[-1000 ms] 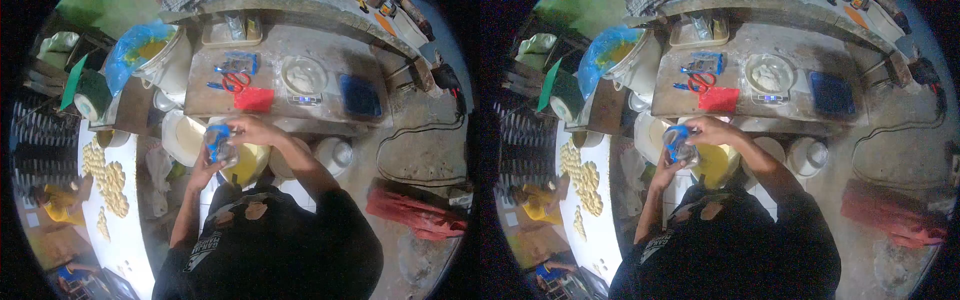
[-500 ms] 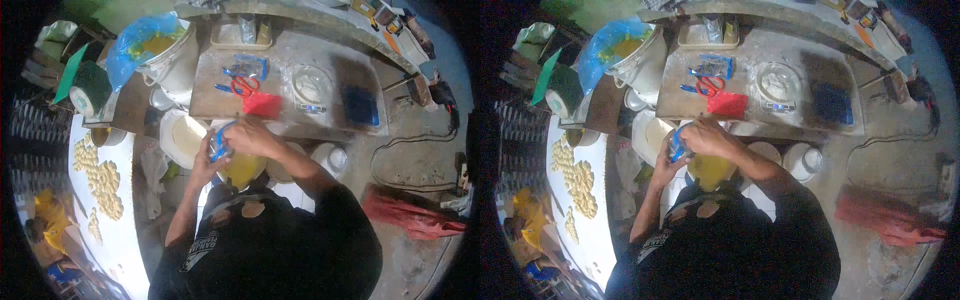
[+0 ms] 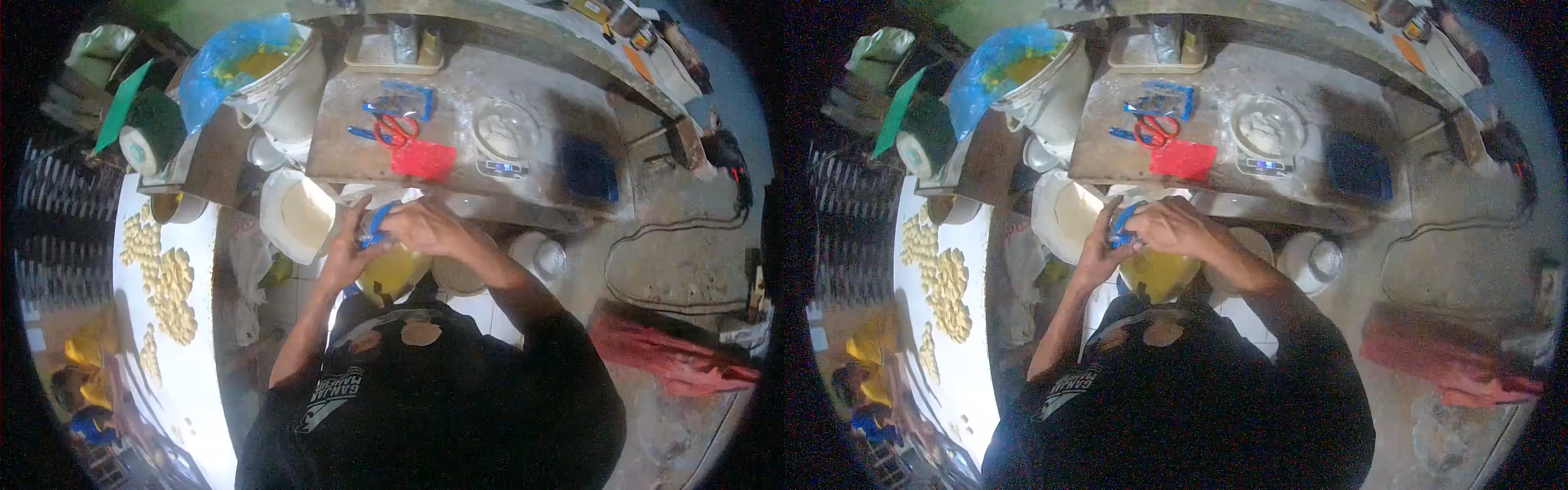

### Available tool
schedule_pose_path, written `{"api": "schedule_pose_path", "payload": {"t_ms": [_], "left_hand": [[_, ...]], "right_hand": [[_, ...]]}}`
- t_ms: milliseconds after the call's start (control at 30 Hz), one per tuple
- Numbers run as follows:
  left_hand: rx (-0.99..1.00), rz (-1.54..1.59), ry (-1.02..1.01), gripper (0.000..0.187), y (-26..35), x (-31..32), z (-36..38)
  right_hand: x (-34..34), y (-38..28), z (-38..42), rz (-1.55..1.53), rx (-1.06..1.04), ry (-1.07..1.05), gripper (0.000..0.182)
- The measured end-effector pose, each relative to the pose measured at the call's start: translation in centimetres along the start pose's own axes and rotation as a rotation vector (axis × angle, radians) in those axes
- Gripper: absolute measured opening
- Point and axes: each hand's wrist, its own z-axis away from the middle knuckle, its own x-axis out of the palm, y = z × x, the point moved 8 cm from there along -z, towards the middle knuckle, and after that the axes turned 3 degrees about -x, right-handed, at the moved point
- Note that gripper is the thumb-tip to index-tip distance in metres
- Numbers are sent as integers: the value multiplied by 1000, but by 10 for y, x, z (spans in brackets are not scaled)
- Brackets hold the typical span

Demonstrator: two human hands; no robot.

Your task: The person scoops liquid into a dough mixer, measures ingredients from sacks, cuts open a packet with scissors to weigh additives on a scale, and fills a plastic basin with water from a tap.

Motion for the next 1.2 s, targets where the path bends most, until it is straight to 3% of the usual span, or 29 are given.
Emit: {"api": "schedule_pose_path", "payload": {"t_ms": [100, 167, 300, 367, 500, 567, 633, 700, 767, 833, 900, 1100, 1133, 1200], "left_hand": [[-15, -71, -27, 83, -8, 11, 4], [1, 24, -53, 82, -7, 19, 7], [-32, 152, -73, 81, 2, 27, 10], [-6, 63, -94, 80, 0, 31, 11], [-89, 21, -82, 79, -4, 30, 20], [-76, 106, -72, 79, -6, 29, 21], [-60, 53, -71, 79, -3, 29, 20], [-42, -1, -57, 79, 5, 25, 21], [-51, -147, -102, 81, 27, 30, 24], [-56, -89, -68, 80, 21, 29, 25], [-87, 0, -49, 82, 12, 26, 25], [-47, 31, -87, 83, 11, 21, 25], [-43, 32, -90, 83, 12, 20, 24], [-29, -49, -106, 85, 13, 22, 23]], "right_hand": [[5, 12, 8, 17, 149, -59, 12], [-15, -6, 11, -30, -33, 183, 11], [-25, -28, 23, -8, -146, 206, 13], [-14, -16, 27, 130, -28, 65, 17], [-23, -7, 35, 138, 3, 112, 19], [-22, -3, 40, 189, 42, 3, 18], [-25, -12, 41, 132, 31, 84, 15], [-20, -8, 42, 348, 97, 28, 13], [-18, -7, 41, 366, 97, 25, 14], [-21, -8, 41, 390, 112, 26, 14], [-41, -22, 39, 296, 56, 166, 9], [-52, -39, 32, 27, -120, 292, 9], [-49, -37, 31, 31, -118, 293, 9], [-24, -13, 33, -136, 114, 69, 12]]}}
